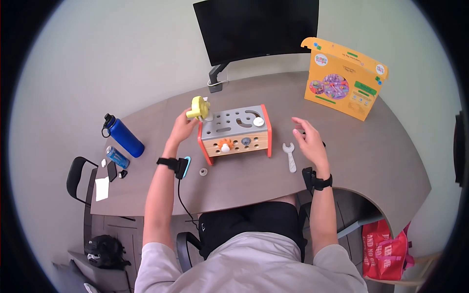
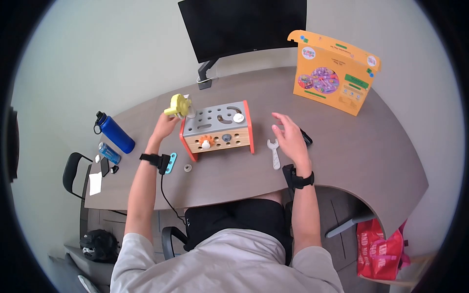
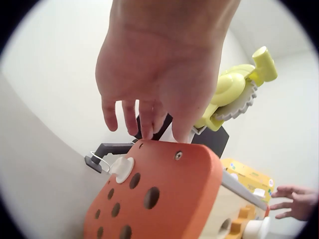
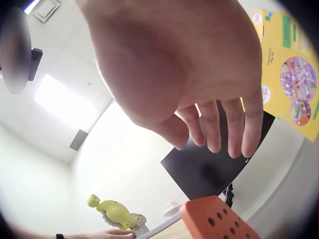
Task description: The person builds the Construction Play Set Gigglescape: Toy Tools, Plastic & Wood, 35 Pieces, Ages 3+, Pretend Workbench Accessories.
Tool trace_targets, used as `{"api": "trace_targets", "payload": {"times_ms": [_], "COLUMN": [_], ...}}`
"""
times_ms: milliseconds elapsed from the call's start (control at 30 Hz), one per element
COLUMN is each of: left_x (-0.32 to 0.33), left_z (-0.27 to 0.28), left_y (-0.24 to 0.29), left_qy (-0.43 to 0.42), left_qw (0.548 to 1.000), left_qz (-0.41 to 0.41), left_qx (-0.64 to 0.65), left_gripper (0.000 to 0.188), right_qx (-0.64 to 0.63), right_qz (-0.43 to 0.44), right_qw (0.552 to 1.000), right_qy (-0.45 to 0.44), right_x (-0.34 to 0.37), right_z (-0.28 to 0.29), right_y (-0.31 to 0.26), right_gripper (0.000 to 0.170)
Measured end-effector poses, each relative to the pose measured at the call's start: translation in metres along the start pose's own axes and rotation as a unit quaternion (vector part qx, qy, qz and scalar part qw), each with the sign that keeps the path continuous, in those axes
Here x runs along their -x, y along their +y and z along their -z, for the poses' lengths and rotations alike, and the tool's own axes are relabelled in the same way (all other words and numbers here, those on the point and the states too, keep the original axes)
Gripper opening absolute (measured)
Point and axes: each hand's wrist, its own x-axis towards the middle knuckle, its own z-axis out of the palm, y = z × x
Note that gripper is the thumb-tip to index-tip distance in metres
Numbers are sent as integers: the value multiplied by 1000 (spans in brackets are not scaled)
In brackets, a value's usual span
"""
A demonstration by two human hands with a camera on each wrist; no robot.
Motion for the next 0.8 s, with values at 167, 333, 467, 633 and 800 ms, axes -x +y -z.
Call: {"api": "trace_targets", "payload": {"times_ms": [167,333,467,633,800], "left_x": [62,114,142,164,175], "left_z": [23,34,31,29,33], "left_y": [48,79,77,45,22], "left_qy": [79,48,77,146,74], "left_qw": [994,996,989,962,959], "left_qz": [57,77,112,158,193], "left_qx": [49,19,-51,-167,-196], "left_gripper": [34,23,16,13,12], "right_qx": [109,205,213,215,218], "right_qz": [-96,-161,-154,-185,-170], "right_qw": [988,952,945,930,926], "right_qy": [-60,-162,-193,-233,-258], "right_x": [7,14,16,17,19], "right_z": [8,2,-7,-10,-14], "right_y": [28,38,46,53,41], "right_gripper": [31,35,36,39,40]}}
